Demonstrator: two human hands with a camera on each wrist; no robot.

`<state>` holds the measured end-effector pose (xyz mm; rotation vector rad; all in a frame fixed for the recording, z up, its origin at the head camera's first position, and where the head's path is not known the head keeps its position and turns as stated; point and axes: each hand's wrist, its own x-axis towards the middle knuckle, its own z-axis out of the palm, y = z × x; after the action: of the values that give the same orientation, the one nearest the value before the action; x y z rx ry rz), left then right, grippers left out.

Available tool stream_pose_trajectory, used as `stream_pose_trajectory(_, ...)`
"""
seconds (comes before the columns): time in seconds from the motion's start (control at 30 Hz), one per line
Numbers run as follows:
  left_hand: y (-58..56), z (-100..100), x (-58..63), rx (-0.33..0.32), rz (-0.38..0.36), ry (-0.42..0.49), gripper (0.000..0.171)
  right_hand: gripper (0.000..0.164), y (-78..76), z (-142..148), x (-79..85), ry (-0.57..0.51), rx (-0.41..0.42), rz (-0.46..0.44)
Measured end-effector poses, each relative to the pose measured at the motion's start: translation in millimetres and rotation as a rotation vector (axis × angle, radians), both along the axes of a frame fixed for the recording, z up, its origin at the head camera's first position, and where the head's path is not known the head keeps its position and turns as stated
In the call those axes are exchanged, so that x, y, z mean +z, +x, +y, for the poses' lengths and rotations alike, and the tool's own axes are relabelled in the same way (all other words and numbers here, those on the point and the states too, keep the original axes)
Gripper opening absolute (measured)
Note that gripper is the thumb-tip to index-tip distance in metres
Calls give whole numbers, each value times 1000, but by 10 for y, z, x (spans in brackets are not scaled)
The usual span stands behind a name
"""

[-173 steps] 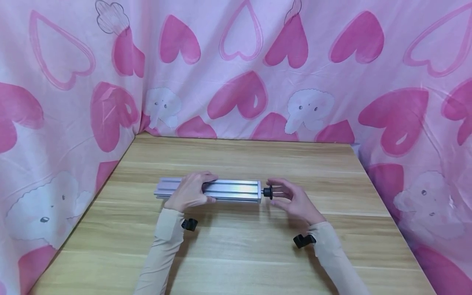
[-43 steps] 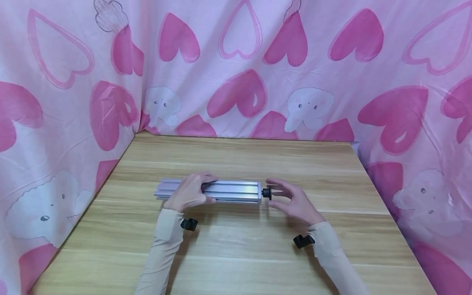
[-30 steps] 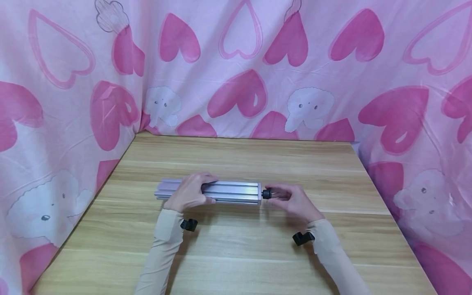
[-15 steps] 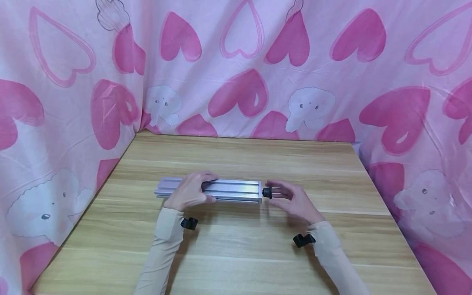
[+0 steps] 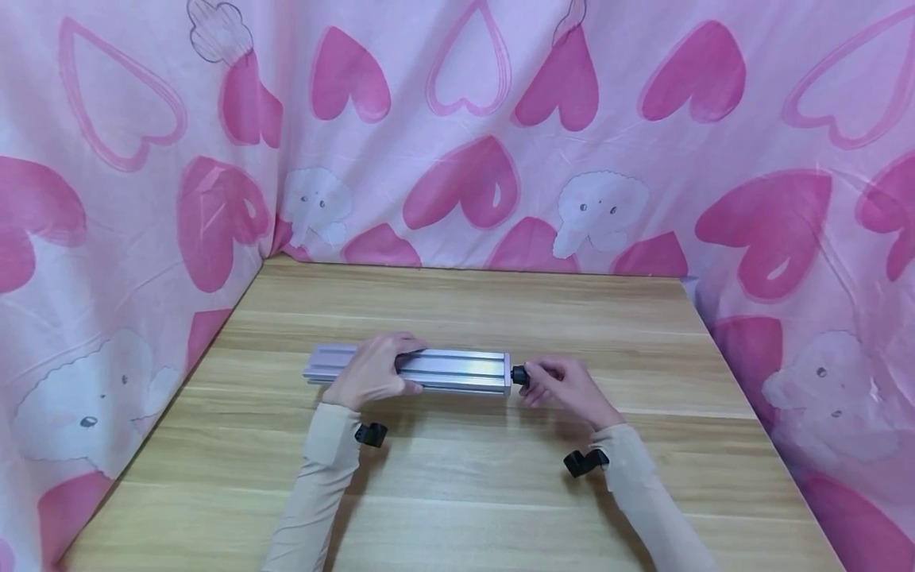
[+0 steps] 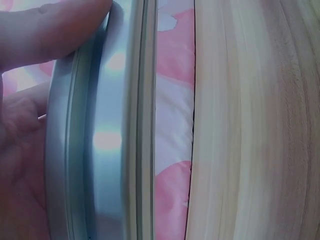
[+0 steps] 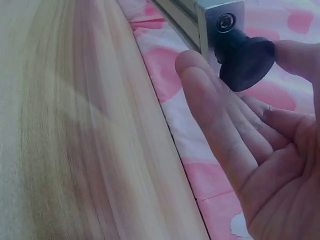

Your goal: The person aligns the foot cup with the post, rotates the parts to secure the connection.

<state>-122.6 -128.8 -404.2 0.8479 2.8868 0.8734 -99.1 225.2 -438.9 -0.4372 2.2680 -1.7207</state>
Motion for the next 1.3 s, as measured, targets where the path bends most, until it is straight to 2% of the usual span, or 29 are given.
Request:
stream_pose_trajectory(0.07,1,-7,-2,-3,-1,0,64,40,-1,-4,-4,31,1,13)
stream_pose_trajectory(0.2,-9,-25,-3,7,-10,10,64,40,35,5,8,100,-11,96)
stream_pose_trajectory(0.33,-33,-30,3,15,-16,23,65,60,58,2,26,39,5,147)
stream_pose_trajectory(0.4,-41,-28,10,13,-11,20,65,62,57,-5,35,12,4,168)
stream_pose_trajectory(0.53,-49,-25,13,16,6,6,66,57,50,-14,44,33,-19,200)
stream_pose_trajectory(0.67,-46,-22,10,23,11,-11,66,51,44,-7,47,82,-35,191)
stream_pose_trajectory(0.83,-42,-3,6,19,7,-16,66,34,16,-20,10,54,-16,147)
stream_pose_trajectory(0.97,-40,4,3,16,0,-7,67,46,6,-34,-4,27,-8,73)
stream_pose_trajectory(1.03,-42,-2,-1,16,-2,-3,67,42,15,-24,-4,60,-14,66)
stream_pose_trajectory(1.1,-45,-9,-7,16,-2,1,66,40,28,-12,-5,84,-19,79)
stream_pose_trajectory(1.23,-52,-22,-16,16,-3,2,66,57,48,-8,-1,51,-1,157)
stream_pose_trajectory(1.3,-51,-25,-19,15,-5,0,67,58,50,-10,2,24,5,186)
